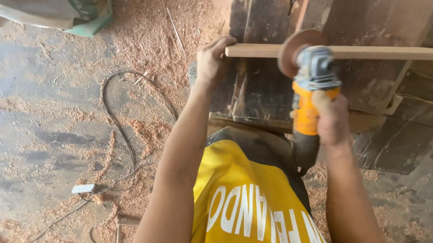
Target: The person uses an angle grinder with a sanding disc to smooth the surface of a wooden plank. They hold the plank with one hand and move the grinder back and forth along its length, generating sawdust.
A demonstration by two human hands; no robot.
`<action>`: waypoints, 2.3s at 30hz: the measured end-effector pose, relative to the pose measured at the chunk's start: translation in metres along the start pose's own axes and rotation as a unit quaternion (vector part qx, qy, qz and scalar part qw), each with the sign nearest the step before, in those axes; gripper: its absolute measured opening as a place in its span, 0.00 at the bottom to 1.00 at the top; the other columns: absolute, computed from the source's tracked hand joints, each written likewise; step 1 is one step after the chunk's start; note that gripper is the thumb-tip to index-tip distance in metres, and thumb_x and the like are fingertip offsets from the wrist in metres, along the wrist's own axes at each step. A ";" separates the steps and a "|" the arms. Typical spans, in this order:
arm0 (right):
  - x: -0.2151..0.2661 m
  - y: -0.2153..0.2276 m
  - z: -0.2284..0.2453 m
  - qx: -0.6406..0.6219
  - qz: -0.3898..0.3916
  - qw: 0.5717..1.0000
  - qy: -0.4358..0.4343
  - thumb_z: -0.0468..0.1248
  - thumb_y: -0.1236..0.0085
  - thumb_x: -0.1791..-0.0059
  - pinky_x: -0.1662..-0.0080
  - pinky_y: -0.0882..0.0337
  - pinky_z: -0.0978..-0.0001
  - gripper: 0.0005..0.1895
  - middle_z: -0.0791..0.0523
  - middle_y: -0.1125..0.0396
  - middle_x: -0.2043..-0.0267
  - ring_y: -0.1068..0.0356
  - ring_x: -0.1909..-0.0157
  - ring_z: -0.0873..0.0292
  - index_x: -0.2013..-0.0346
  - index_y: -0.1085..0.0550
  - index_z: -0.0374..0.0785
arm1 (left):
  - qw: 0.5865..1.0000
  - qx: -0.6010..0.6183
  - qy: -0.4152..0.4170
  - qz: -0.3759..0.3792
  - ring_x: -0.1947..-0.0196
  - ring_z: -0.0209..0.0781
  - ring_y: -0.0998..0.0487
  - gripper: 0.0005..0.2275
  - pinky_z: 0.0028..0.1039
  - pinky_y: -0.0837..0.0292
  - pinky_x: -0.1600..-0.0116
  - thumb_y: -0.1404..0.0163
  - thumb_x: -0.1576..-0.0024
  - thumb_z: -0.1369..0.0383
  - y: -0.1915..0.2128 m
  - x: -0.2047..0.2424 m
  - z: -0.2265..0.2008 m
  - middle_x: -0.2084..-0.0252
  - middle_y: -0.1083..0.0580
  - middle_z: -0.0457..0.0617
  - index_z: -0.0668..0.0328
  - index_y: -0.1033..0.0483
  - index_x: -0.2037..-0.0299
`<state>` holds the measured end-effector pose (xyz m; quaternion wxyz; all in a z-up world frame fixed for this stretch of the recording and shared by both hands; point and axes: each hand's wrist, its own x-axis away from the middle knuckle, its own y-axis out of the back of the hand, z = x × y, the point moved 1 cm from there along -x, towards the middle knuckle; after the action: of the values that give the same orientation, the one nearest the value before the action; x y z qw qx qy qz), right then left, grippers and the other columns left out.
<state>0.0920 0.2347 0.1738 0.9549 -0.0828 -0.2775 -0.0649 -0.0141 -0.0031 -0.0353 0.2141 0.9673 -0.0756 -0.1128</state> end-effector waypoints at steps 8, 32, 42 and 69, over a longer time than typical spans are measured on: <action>-0.009 -0.077 -0.012 0.094 0.030 0.995 -0.032 0.48 0.47 0.46 0.61 0.23 0.70 0.23 0.54 0.29 0.58 0.28 0.62 0.63 0.46 0.29 0.32 | 0.999 -0.033 -0.025 0.022 0.54 0.45 0.15 0.11 0.36 0.19 0.49 0.48 0.46 0.79 0.007 0.000 0.003 0.54 0.18 0.46 0.54 0.20 0.56; 0.020 0.014 -0.019 0.052 -0.113 0.992 -0.038 0.48 0.47 0.47 0.63 0.23 0.68 0.23 0.54 0.29 0.61 0.27 0.65 0.63 0.48 0.28 0.32 | 0.992 -0.079 -0.085 0.055 0.55 0.47 0.14 0.05 0.32 0.17 0.52 0.48 0.35 0.75 0.015 -0.013 -0.003 0.56 0.17 0.51 0.56 0.18 0.57; 0.029 0.131 -0.010 -0.011 -0.200 0.980 -0.015 0.52 0.48 0.45 0.65 0.23 0.66 0.27 0.53 0.29 0.62 0.27 0.67 0.60 0.46 0.28 0.30 | 0.990 -0.084 -0.082 0.077 0.54 0.49 0.14 0.07 0.31 0.17 0.52 0.48 0.39 0.77 0.023 -0.016 -0.015 0.54 0.18 0.53 0.60 0.19 0.55; 0.122 0.243 -0.097 -0.228 -0.352 0.906 0.055 0.71 0.63 0.45 0.52 0.19 0.49 0.41 0.52 0.33 0.62 0.27 0.63 0.52 0.38 0.32 0.40 | 0.995 -0.089 0.035 0.029 0.52 0.49 0.25 0.27 0.39 0.28 0.45 0.28 0.56 0.71 0.054 -0.007 -0.066 0.52 0.22 0.53 0.62 0.23 0.45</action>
<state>0.2857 0.4438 0.1296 0.8391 -0.1913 -0.2136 -0.4624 -0.0096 -0.0235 0.0476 0.3050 0.9453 -0.0854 -0.0786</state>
